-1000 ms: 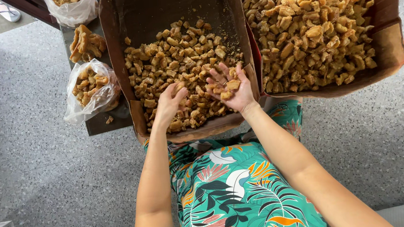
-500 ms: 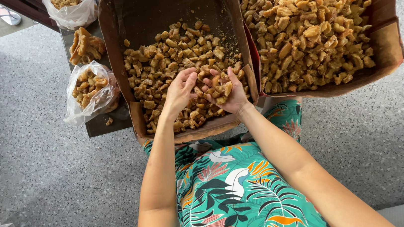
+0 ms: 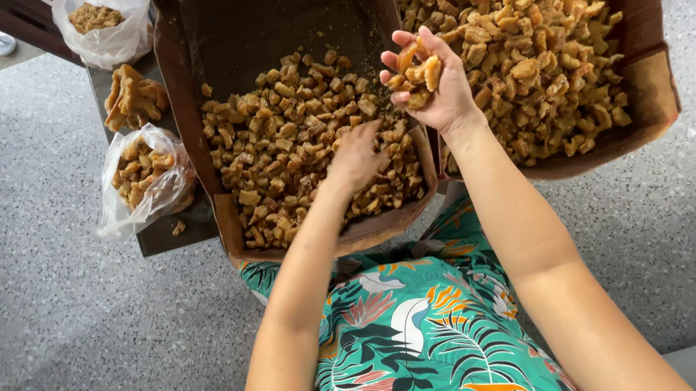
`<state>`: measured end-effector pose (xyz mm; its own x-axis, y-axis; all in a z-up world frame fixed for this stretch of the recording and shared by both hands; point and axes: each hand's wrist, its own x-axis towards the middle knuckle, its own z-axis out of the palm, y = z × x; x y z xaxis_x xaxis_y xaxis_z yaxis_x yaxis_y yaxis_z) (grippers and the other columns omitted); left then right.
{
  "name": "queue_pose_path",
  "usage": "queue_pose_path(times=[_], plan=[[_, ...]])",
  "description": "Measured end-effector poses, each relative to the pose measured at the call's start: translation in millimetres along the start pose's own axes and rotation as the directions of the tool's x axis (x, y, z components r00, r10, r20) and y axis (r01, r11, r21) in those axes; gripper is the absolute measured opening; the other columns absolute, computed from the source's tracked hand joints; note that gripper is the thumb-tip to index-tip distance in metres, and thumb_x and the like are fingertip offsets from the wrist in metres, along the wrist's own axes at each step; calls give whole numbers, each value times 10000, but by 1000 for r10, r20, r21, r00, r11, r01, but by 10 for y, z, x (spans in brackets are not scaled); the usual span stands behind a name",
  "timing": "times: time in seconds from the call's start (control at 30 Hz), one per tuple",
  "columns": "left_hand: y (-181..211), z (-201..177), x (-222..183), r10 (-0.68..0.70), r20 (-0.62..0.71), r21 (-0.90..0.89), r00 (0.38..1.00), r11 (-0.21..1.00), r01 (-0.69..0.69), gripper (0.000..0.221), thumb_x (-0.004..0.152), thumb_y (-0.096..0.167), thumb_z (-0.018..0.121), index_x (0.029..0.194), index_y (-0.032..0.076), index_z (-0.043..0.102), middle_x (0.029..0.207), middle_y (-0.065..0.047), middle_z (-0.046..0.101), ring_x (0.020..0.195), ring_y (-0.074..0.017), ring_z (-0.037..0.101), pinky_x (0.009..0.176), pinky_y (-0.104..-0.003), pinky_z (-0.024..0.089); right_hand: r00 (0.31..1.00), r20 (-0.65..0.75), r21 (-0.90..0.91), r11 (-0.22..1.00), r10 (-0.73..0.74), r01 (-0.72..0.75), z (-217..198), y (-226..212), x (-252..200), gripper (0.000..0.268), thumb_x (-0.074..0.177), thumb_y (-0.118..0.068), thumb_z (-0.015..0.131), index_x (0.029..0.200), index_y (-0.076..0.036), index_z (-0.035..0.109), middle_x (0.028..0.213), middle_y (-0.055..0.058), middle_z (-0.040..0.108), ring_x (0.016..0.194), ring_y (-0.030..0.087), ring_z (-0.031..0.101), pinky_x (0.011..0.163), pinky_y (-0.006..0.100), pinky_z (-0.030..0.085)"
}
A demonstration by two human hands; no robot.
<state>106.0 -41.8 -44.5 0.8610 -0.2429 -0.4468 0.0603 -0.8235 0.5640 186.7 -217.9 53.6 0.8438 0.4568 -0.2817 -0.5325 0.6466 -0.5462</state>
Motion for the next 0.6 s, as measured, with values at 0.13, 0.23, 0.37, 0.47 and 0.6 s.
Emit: queue_pose_path(times=[0.13,0.23,0.37,0.47,0.6], plan=[[324,338,335,123,1,332,992,936,-116,855,891,237,695,1593,29,254,1587,-146,344,1390,-364,386,1135,-484,385,1000,19,79,997,9,-10,-42,23,-32,394,1035,-475,633,1218,-128,678,1096,102,716,951,241,700,627,277,562],[265,594,355,159,-117,417,980,904,-96,692,964,236,624,1593,111,365,1509,-107,458,1355,-346,456,1033,-496,468,998,-17,147,987,63,-60,-187,157,-60,392,1031,-465,628,1233,-134,686,1110,100,722,982,254,695,647,293,569],[-63,610,268,217,-196,533,956,842,-82,529,923,253,629,1439,207,521,1418,-119,518,1279,-357,492,904,-473,500,991,13,281,951,133,-131,-368,276,-49,354,1039,-439,616,1237,-154,688,1128,105,726,1035,282,681,677,316,573],[-377,529,38,106,-149,417,983,908,-35,376,952,258,633,1314,168,587,1372,-162,530,1207,-360,517,867,-432,540,993,11,300,947,115,-113,-406,347,-87,353,1059,-429,603,1249,-143,688,1133,114,727,1047,290,674,708,350,598],[-831,509,-388,9,-262,344,965,935,85,188,1027,207,623,1192,115,612,1255,-163,596,1115,-323,557,941,-407,533,994,71,330,939,81,-100,-357,521,-183,367,1084,-436,568,1277,-144,677,1219,138,715,1143,331,665,883,456,634]])
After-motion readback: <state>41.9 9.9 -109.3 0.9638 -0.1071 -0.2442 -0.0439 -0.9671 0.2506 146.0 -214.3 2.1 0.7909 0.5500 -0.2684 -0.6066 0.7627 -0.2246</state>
